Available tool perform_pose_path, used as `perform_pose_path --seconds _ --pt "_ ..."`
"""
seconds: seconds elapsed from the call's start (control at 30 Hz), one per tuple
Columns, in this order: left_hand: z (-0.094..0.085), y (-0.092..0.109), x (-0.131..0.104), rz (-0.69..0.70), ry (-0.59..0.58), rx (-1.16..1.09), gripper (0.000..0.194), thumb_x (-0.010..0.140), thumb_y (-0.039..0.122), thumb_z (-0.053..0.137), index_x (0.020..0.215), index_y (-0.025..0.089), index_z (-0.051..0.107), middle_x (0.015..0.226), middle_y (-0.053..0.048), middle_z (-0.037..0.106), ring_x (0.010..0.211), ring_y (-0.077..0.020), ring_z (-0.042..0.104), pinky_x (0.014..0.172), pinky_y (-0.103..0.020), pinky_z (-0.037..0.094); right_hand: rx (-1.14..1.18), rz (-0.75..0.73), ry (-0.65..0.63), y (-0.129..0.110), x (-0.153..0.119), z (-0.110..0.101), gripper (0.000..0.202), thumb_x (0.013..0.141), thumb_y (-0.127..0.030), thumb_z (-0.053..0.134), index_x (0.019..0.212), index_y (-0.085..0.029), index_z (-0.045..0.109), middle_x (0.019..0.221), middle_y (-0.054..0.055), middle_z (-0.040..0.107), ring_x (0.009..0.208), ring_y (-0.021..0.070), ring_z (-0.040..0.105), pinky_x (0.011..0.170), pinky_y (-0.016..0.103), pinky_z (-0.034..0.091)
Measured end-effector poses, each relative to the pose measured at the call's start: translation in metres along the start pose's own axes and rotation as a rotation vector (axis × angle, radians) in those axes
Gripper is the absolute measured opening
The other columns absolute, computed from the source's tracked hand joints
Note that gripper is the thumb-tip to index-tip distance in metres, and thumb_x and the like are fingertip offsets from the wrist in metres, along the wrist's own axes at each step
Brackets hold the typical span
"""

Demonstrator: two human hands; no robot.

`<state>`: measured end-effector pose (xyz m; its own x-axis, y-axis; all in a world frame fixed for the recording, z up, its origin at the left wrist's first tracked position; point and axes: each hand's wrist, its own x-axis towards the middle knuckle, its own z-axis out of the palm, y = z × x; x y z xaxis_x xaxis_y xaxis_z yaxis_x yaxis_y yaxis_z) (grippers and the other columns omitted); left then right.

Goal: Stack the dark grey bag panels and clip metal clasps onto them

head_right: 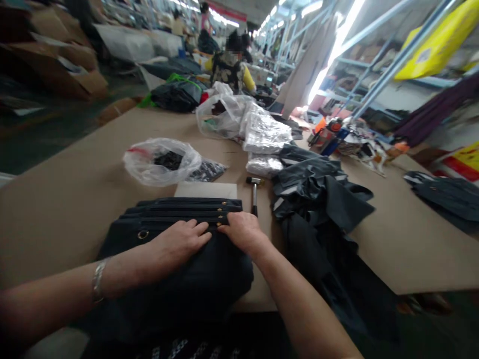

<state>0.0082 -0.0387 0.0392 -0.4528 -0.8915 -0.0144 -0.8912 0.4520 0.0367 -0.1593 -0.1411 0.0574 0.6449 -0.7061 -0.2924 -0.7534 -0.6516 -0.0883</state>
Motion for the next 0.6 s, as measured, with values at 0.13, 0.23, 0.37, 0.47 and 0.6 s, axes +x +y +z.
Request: perform_pose_path --seconds 0.13,0.23,0.37,0.47,0.6 --pt "0.014 -0.002 0.003 -0.027 0.015 0.004 0.031 0.085 0.008 0.042 0.106 0.023 0.059 0.109 -0.009 0.055 0.089 -0.0268 0.053 0.072 -0.040 0.045 -0.032 -0.060 0.342 0.011 -0.056 -0.020 0.040 0.082 -0.038 0.062 0.118 -0.023 0.052 0.111 0.004 0.059 0.102 0.0224 0.053 0.086 0.035 0.045" --pt "0.011 -0.005 0.004 -0.034 0.002 0.003 0.031 0.085 0.007 0.042 0.104 0.024 0.060 0.112 -0.009 0.055 0.089 -0.0270 0.054 0.072 -0.040 0.045 -0.137 0.086 0.505 0.048 -0.109 -0.033 0.045 0.081 -0.035 0.062 0.122 -0.020 0.050 0.116 0.007 0.057 0.109 0.0261 0.048 0.092 0.042 0.043" --pt "0.006 -0.005 0.005 -0.054 -0.014 -0.012 0.030 0.085 0.007 0.042 0.100 0.023 0.062 0.112 -0.009 0.056 0.087 -0.0254 0.054 0.072 -0.038 0.043 -0.181 0.331 0.420 0.122 -0.170 -0.019 0.060 0.079 -0.045 0.060 0.130 -0.016 0.045 0.123 0.012 0.053 0.113 0.0311 0.046 0.092 0.048 0.044" --pt "0.007 -0.005 0.005 -0.064 -0.013 -0.024 0.030 0.085 0.008 0.042 0.101 0.024 0.062 0.114 -0.009 0.055 0.088 -0.0258 0.054 0.070 -0.038 0.043 -0.084 0.351 0.259 0.166 -0.208 0.004 0.076 0.071 -0.047 0.064 0.137 -0.018 0.038 0.138 0.012 0.042 0.127 0.0340 0.037 0.100 0.052 0.038" --pt "0.007 -0.006 0.006 -0.059 -0.034 -0.027 0.033 0.085 0.009 0.040 0.104 0.024 0.063 0.114 -0.010 0.054 0.088 -0.0269 0.054 0.070 -0.039 0.043 0.181 0.637 0.482 0.206 -0.243 0.023 0.081 0.073 -0.060 0.053 0.138 -0.016 0.035 0.138 0.015 0.043 0.123 0.0328 0.044 0.096 0.048 0.042"
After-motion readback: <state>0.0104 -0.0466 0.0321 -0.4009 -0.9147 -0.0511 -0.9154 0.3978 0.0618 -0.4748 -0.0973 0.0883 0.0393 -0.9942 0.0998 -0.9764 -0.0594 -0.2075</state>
